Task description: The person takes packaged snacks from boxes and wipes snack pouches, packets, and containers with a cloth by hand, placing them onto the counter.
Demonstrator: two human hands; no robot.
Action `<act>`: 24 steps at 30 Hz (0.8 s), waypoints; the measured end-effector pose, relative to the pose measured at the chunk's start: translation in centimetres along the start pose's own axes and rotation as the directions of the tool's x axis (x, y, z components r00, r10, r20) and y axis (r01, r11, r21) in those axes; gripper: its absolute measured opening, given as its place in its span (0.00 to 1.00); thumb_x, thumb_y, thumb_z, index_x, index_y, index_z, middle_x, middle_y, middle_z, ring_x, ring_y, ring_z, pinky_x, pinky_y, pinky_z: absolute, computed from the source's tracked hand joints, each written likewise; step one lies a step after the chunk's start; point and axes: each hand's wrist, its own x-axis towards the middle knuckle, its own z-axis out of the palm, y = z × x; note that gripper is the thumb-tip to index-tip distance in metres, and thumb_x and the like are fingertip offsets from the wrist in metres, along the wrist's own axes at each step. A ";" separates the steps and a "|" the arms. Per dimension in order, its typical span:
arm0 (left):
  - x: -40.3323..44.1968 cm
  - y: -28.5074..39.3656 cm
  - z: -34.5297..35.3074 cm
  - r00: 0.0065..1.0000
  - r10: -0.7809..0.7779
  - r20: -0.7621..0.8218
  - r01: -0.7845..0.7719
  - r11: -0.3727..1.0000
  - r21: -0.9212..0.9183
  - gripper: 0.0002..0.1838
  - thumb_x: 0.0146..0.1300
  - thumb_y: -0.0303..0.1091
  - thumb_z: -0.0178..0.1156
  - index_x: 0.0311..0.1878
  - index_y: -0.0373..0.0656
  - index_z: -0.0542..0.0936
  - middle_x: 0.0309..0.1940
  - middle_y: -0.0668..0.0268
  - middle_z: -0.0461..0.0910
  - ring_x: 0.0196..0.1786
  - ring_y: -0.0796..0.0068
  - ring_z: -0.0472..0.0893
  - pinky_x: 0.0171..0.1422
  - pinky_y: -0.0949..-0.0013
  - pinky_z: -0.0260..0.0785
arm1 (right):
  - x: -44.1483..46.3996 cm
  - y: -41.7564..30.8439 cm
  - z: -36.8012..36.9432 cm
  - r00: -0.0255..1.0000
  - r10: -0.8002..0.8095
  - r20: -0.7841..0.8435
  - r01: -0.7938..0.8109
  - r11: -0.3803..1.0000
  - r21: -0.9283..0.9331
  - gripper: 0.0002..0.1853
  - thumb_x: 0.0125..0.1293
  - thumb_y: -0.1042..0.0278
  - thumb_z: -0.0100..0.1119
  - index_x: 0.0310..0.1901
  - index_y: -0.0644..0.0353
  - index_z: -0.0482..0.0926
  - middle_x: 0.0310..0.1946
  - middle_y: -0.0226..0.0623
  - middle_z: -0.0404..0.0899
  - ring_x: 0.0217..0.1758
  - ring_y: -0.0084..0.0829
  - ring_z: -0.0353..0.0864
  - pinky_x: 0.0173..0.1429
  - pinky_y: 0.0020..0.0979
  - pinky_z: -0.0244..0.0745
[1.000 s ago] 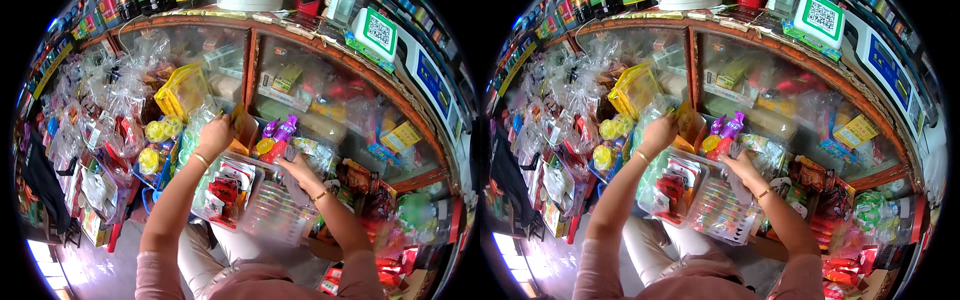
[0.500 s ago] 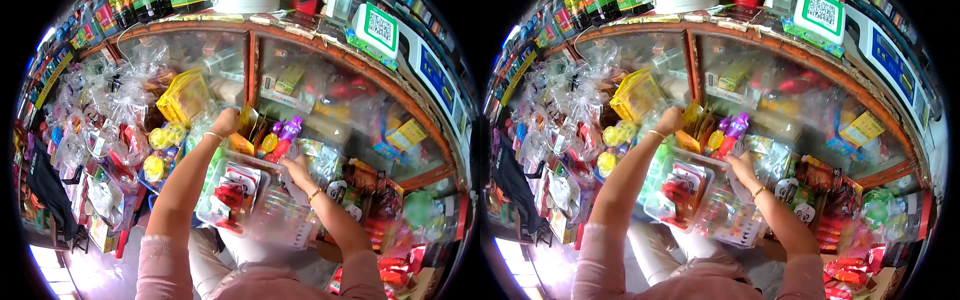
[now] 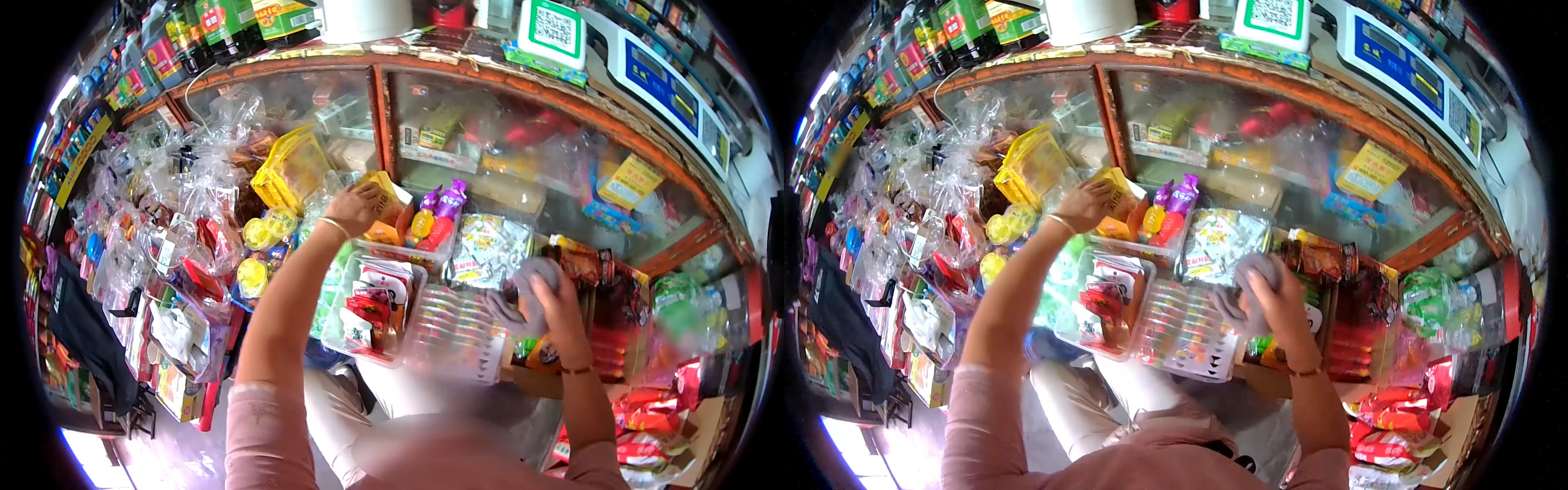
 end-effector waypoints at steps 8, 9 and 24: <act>2.6 6.4 -7.0 0.989 -0.086 -0.119 0.067 0.987 -0.149 0.08 0.55 0.32 0.57 0.37 0.44 0.81 0.43 0.58 0.77 0.53 0.60 0.73 0.62 0.50 0.57 | -9.6 0.4 -12.2 0.864 0.335 -0.376 0.016 0.728 0.685 0.20 0.69 0.49 0.43 0.43 0.58 0.75 0.33 0.33 0.76 0.27 0.18 0.73 0.23 0.21 0.65; 3.0 8.6 -8.5 0.959 -0.112 -0.259 0.043 0.965 -0.259 0.07 0.55 0.29 0.58 0.37 0.38 0.79 0.43 0.55 0.77 0.51 0.55 0.73 0.58 0.54 0.62 | -10.0 1.7 -14.1 0.839 0.350 -0.417 0.026 0.739 0.673 0.20 0.69 0.49 0.43 0.43 0.58 0.75 0.33 0.33 0.76 0.27 0.18 0.73 0.23 0.21 0.65; -1.5 33.4 -9.9 0.929 -0.104 0.355 0.370 0.224 -0.902 0.11 0.59 0.28 0.58 0.45 0.38 0.79 0.39 0.53 0.79 0.46 0.55 0.78 0.48 0.64 0.73 | -5.8 14.5 -12.9 0.991 0.087 -0.103 -0.128 0.843 -0.523 0.30 0.53 0.66 0.64 0.57 0.66 0.67 0.49 0.49 0.74 0.48 0.39 0.77 0.52 0.34 0.71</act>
